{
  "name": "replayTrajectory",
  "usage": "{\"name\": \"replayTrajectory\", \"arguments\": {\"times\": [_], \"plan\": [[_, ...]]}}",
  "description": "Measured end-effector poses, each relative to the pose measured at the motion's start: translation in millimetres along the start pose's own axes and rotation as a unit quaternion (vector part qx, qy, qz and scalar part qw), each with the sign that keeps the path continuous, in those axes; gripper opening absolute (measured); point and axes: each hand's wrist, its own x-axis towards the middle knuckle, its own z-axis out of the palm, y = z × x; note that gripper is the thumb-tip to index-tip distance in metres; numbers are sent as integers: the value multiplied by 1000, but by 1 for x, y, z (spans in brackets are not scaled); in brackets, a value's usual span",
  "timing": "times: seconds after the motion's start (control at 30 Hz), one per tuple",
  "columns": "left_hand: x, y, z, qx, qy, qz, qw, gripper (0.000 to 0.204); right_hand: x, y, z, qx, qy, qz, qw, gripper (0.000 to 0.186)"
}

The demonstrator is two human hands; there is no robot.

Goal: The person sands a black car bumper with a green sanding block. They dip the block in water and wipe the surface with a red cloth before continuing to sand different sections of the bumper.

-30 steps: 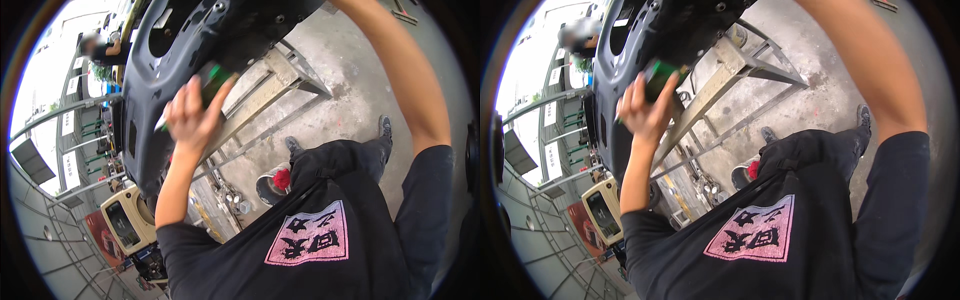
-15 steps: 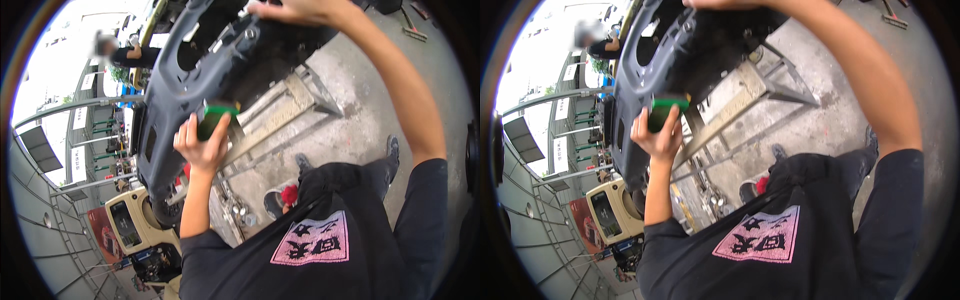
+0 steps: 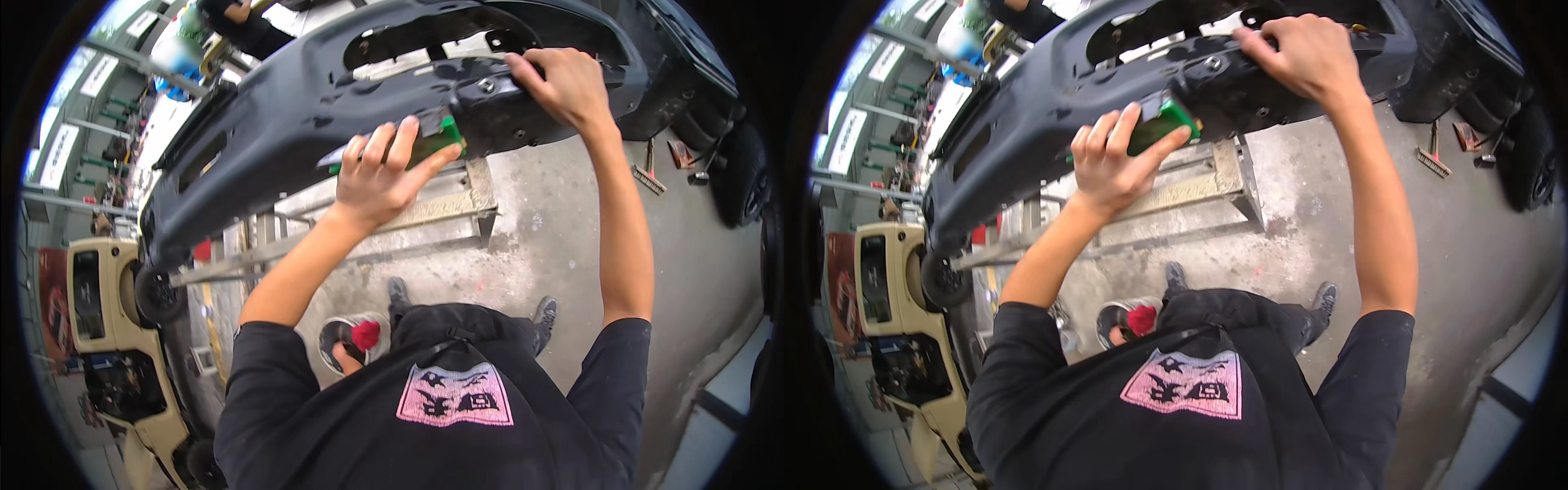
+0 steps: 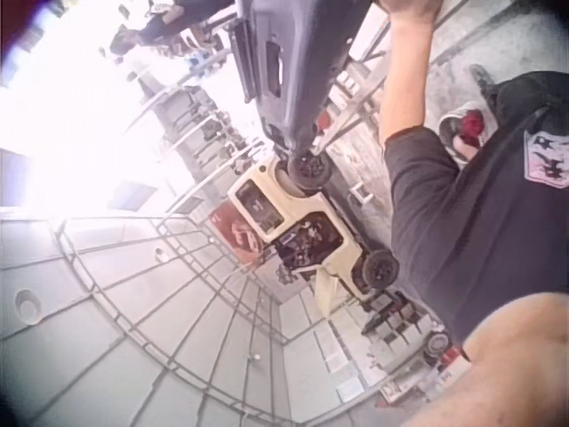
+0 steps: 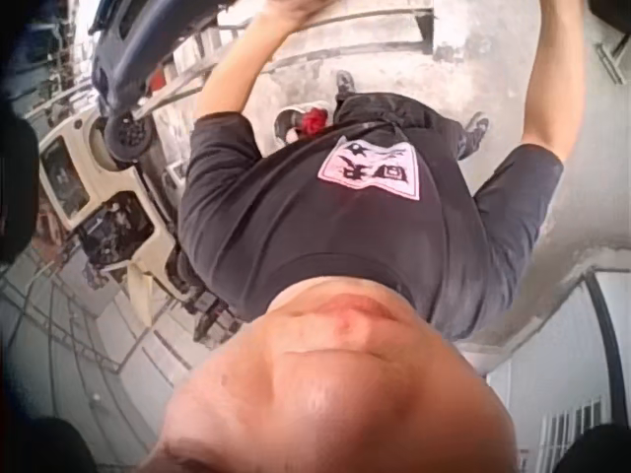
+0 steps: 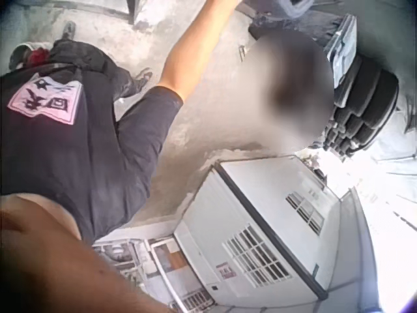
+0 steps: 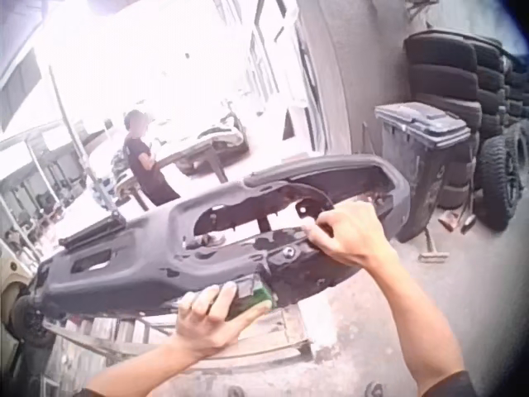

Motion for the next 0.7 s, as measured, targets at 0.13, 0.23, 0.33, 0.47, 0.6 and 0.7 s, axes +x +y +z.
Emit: {"name": "replayTrajectory", "arguments": {"times": [0.13,0.23,0.33,0.47,0.6,0.7], "plan": [[-61,-42,-14,9,48,-12,999,42,4,-5,1,-20,-4,-19,1000,58],[-18,-12,-1,1,87,-41,995,47,5,-11,-3,-16,-39,-3,999,59],[-3,-3,-6,-17,38,-36,998,47,4,-7,-4,-19,-46,-12,999,59],[-48,-39,-24,-58,-22,-74,995,45,6,-4,-5,-34,-46,-1,998,60],[16,-4,-15,-73,-31,-55,995,48,6,-10,-2,-23,-56,1,998,60],[-22,-32,-19,-42,-1,-25,999,47,5,-2,-6,-17,-39,1,999,61]]}}
